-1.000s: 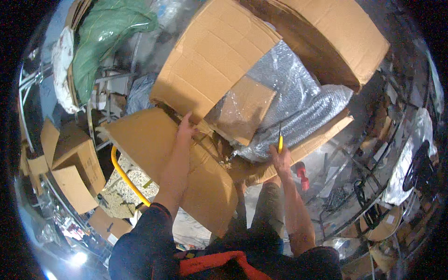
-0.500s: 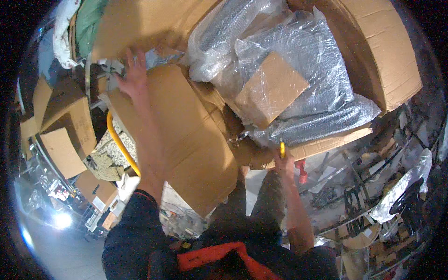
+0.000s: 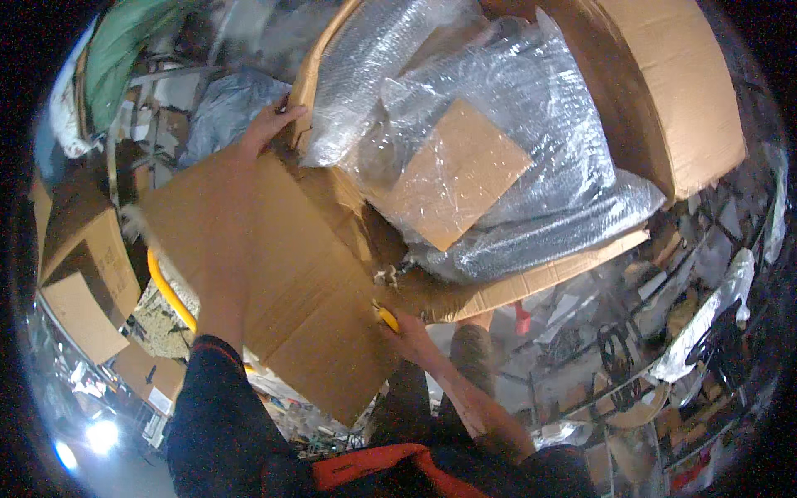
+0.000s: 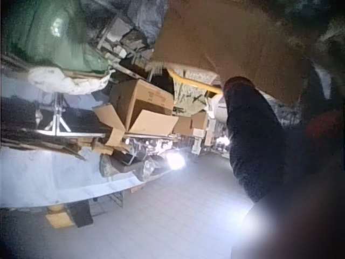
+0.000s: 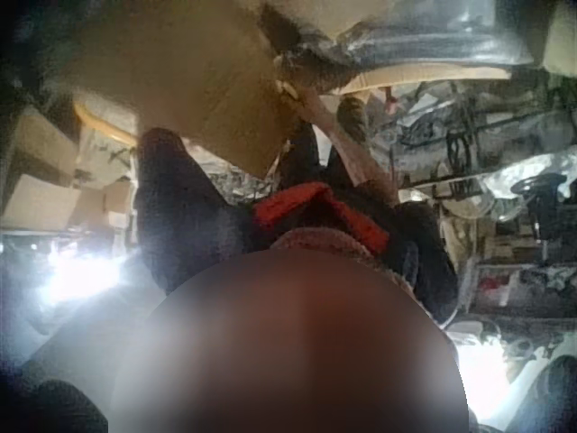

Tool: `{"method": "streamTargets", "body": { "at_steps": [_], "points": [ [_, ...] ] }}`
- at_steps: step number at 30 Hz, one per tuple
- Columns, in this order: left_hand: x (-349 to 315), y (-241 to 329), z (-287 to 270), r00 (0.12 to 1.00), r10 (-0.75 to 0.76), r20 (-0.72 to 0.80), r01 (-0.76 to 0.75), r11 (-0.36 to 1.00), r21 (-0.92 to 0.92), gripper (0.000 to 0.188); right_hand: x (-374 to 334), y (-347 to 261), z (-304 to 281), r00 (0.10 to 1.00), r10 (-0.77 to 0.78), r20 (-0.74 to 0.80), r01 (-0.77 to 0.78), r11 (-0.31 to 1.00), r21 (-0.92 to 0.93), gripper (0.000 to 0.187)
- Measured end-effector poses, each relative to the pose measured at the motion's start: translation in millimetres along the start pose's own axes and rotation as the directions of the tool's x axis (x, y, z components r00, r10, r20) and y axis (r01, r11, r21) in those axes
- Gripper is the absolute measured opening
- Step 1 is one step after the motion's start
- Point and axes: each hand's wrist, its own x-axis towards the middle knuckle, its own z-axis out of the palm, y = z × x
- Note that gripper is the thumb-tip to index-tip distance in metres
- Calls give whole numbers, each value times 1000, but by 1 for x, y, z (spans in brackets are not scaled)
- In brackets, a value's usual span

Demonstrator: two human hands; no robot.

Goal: The person uses a utility knife to cut open a large cardboard box, removes bubble-wrapped items, and places them on the floor. They then open a smaller box to reveal a plastic tray containing small metal parts, which they inspect.

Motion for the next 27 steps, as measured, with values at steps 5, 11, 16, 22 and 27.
{"method": "streamTargets", "body": {
  "at_steps": [5, 11, 16, 22, 27],
  "points": [
    [-20, 22, 13, 963, 100, -252, -66, 988, 143, 73, 12, 0, -13, 981, 23, -191, -18, 999, 27, 28],
    [-56, 41, 29, 509, 636, -580, -70, 702, 709, 54, 71, -17, -134, 635, 6, -772, -49, 998, -32, 27],
    [-102, 58, 150, 981, 117, 152, -118, 993, -3, 65, 104, -13, -203, 438, -290, -851, 27, 951, -309, 28],
    [-141, 59, 246, 948, -95, 305, 264, 768, -583, 88, 79, -14, -225, 482, -85, -872, -45, 992, -121, 29],
    [-115, 80, 238, 920, 313, -238, -308, 950, 56, 74, 77, -53, -256, 511, -295, -807, -32, 932, -361, 25]
  ]
}}
